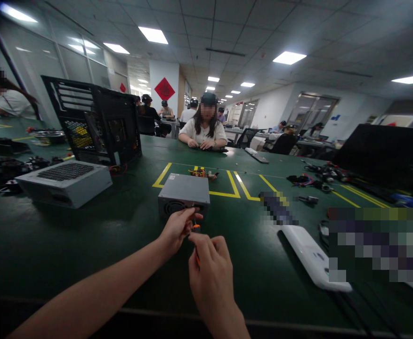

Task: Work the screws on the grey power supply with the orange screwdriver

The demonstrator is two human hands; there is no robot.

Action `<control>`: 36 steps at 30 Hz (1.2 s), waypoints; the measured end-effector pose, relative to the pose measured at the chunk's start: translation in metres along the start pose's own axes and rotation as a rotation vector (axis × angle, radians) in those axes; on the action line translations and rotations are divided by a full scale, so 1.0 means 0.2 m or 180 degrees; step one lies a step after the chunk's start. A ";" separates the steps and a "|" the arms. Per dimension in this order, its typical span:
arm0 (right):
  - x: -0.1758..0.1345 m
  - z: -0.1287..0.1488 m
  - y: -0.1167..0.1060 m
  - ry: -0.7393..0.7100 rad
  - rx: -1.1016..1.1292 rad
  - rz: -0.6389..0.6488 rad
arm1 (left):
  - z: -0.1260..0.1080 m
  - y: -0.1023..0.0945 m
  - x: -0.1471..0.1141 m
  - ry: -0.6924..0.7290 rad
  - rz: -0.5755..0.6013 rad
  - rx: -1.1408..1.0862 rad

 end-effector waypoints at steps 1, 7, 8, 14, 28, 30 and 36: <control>0.00 0.01 0.00 -0.0075 -0.0005 0.0022 | 0.00 0.00 0.00 0.0005 -0.0007 0.0017; 0.00 0.00 0.01 0.0429 0.0055 -0.0193 | -0.01 0.01 -0.01 0.0026 0.0047 0.0009; -0.01 -0.01 0.01 0.0552 0.0067 -0.0178 | -0.01 0.01 -0.01 0.0028 0.0059 -0.0009; -0.01 0.01 0.00 0.0135 -0.0065 -0.0087 | 0.00 0.00 0.01 -0.0064 0.0073 -0.0088; -0.03 0.01 0.04 0.0104 0.0029 0.0169 | -0.01 -0.01 0.01 -0.0144 0.0100 -0.0080; -0.03 0.02 0.04 0.0099 0.0035 0.0246 | -0.01 -0.01 0.01 -0.0125 0.0092 -0.0052; -0.03 -0.01 0.03 0.0713 0.0079 0.0309 | -0.01 0.00 0.01 -0.0108 0.0108 -0.0038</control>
Point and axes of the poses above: each hand's wrist, its own x-axis towards the middle knuckle, its own y-axis out of the palm, z = x × y, the point moved 2 cm from there along x, towards the middle knuckle, and after that the axes turned 8 degrees about -x, right-handed, at the moved point
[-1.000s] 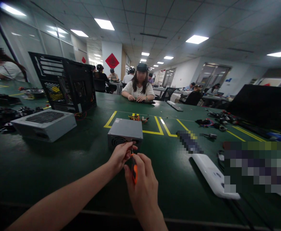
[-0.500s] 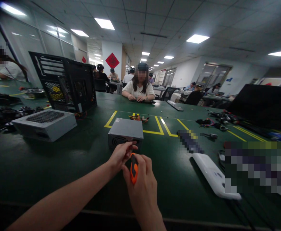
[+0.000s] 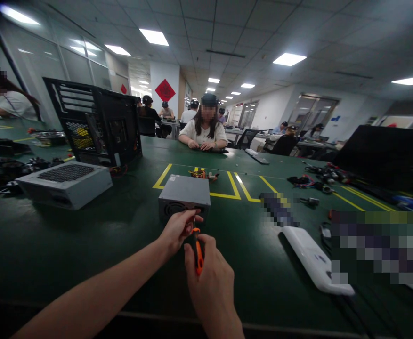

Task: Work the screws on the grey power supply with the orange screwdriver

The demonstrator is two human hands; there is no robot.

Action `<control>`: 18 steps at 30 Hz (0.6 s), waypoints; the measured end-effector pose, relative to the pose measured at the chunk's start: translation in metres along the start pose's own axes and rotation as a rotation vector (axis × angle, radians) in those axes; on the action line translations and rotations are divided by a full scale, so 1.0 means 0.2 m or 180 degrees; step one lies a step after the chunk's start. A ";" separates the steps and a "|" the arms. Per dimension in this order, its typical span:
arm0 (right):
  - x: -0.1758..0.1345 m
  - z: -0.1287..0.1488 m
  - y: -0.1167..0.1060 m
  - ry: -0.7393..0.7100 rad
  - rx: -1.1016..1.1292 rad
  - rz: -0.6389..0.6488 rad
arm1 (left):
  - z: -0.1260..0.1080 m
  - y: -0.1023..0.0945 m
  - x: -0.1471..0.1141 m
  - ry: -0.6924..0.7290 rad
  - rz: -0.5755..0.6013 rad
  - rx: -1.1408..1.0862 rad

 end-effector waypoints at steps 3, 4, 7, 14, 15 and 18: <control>0.00 0.01 -0.01 -0.0343 -0.0161 -0.0008 | 0.00 0.00 0.00 -0.0007 0.0016 0.0019; 0.00 0.01 -0.01 -0.0461 -0.0224 0.0001 | 0.00 0.00 0.00 -0.0018 0.0020 0.0023; 0.01 0.03 -0.01 -0.0494 -0.0219 0.0030 | 0.00 -0.01 0.00 -0.0033 -0.0013 0.0080; 0.00 0.02 0.00 -0.0057 0.0011 -0.0135 | 0.01 0.00 0.01 0.0064 0.0038 0.0183; 0.00 0.03 0.00 -0.0191 -0.0021 -0.0133 | 0.00 0.00 0.01 0.0063 0.0039 0.0159; 0.00 0.03 0.00 -0.0459 -0.0050 -0.0077 | 0.00 0.00 0.00 0.0009 0.0013 0.0126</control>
Point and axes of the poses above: each hand's wrist, its own x-axis towards the middle knuckle, its own y-axis out of the palm, z = x × y, the point moved 2 cm from there along x, towards the middle knuckle, and after that the axes turned 8 degrees about -x, right-handed, at the moved point
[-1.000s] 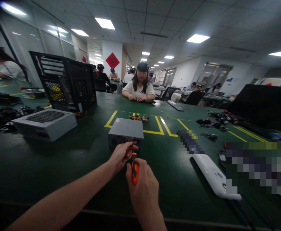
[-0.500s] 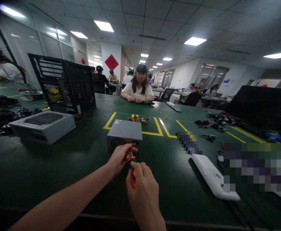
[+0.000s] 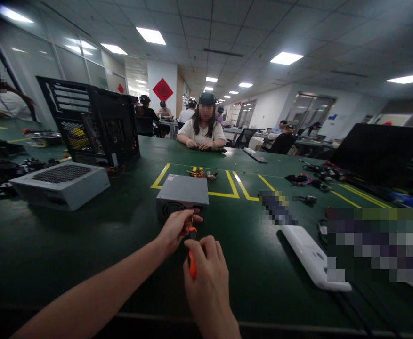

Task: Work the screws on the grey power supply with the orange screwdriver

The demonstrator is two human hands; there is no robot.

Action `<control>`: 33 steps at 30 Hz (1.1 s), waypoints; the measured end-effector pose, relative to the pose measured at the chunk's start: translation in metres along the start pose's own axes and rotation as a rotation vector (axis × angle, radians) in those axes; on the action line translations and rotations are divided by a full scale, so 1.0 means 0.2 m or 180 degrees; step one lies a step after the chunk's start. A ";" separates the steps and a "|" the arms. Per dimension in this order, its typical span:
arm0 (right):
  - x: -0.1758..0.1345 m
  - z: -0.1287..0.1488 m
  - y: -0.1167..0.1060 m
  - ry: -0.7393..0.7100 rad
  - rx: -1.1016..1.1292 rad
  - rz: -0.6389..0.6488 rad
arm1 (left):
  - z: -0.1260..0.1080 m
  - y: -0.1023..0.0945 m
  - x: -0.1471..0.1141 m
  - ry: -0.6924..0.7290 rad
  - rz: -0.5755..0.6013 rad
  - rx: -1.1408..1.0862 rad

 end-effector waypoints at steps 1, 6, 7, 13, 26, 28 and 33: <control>0.00 0.00 0.00 0.0045 0.0038 0.0010 | 0.00 0.00 0.00 -0.0015 -0.0003 -0.0001; -0.01 -0.02 0.04 0.0507 0.0295 -0.0013 | -0.01 0.00 -0.01 -0.0055 0.0009 0.0031; -0.01 -0.02 0.04 0.0440 0.0290 0.0014 | -0.01 0.00 -0.01 -0.0061 0.0015 0.0022; -0.01 0.00 0.03 0.0152 0.0157 0.0205 | 0.01 -0.01 0.00 0.0037 0.0060 0.0110; -0.03 -0.01 0.03 0.0257 0.0373 0.0055 | 0.01 -0.01 0.00 0.0051 0.0080 0.0075; -0.03 -0.02 0.04 0.0489 0.0500 0.0082 | 0.01 0.00 0.00 0.0034 0.0097 0.0073; -0.05 -0.03 0.06 0.0452 0.0411 -0.0058 | 0.01 0.00 0.00 0.0038 0.0082 0.0111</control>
Point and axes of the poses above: each hand's wrist, its own x-axis towards the middle knuckle, its own y-axis out of the palm, z = x × y, the point moved 2 cm from there along x, towards the middle knuckle, and after that the axes turned 8 degrees about -x, right-handed, at the moved point
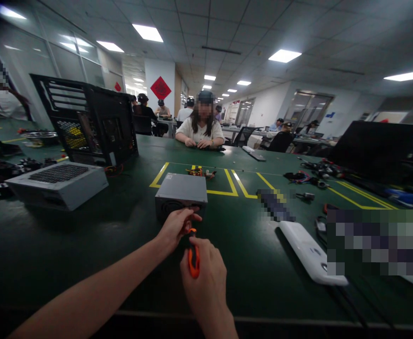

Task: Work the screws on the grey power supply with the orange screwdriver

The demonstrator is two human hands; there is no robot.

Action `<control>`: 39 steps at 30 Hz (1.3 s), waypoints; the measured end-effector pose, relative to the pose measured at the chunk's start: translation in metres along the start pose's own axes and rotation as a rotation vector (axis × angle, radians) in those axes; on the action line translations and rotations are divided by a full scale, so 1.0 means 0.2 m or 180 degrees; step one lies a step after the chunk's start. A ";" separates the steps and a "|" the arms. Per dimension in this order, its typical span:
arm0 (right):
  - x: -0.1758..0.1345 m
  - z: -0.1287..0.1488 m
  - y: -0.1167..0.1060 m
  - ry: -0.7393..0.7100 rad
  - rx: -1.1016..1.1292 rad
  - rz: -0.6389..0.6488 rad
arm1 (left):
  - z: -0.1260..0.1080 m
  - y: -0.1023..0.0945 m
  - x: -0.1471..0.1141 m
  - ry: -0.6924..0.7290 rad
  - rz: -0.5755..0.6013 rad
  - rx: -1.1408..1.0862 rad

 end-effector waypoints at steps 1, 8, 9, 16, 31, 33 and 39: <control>0.00 0.00 0.00 -0.0119 -0.0058 -0.0017 | 0.00 0.00 0.00 0.0009 0.0019 0.0005; 0.01 0.01 0.00 -0.0101 -0.0103 -0.0030 | 0.00 0.00 0.00 -0.0010 -0.0002 -0.0052; 0.00 0.01 0.00 -0.0055 -0.0107 -0.0061 | 0.00 0.00 0.00 -0.0019 0.0008 -0.0055; -0.01 0.00 0.01 -0.0188 -0.0179 -0.0101 | 0.00 0.00 0.00 -0.0072 0.0020 -0.0028; -0.02 0.01 -0.01 -0.0293 -0.0148 -0.0270 | 0.00 -0.01 0.01 -0.0188 -0.0029 -0.0081; -0.02 0.01 -0.01 -0.0282 -0.0114 -0.0322 | 0.00 -0.01 0.02 -0.0185 -0.0024 -0.0085; -0.03 -0.01 -0.02 -0.0196 -0.0007 -0.0358 | 0.01 -0.03 0.04 -0.0196 0.0026 -0.0169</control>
Point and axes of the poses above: each hand's wrist, its own x-axis towards the middle knuckle, its own y-axis out of the palm, z = x × y, the point moved 2 cm from there along x, towards the middle knuckle, and after that the axes turned 8 degrees about -x, right-handed, at the moved point
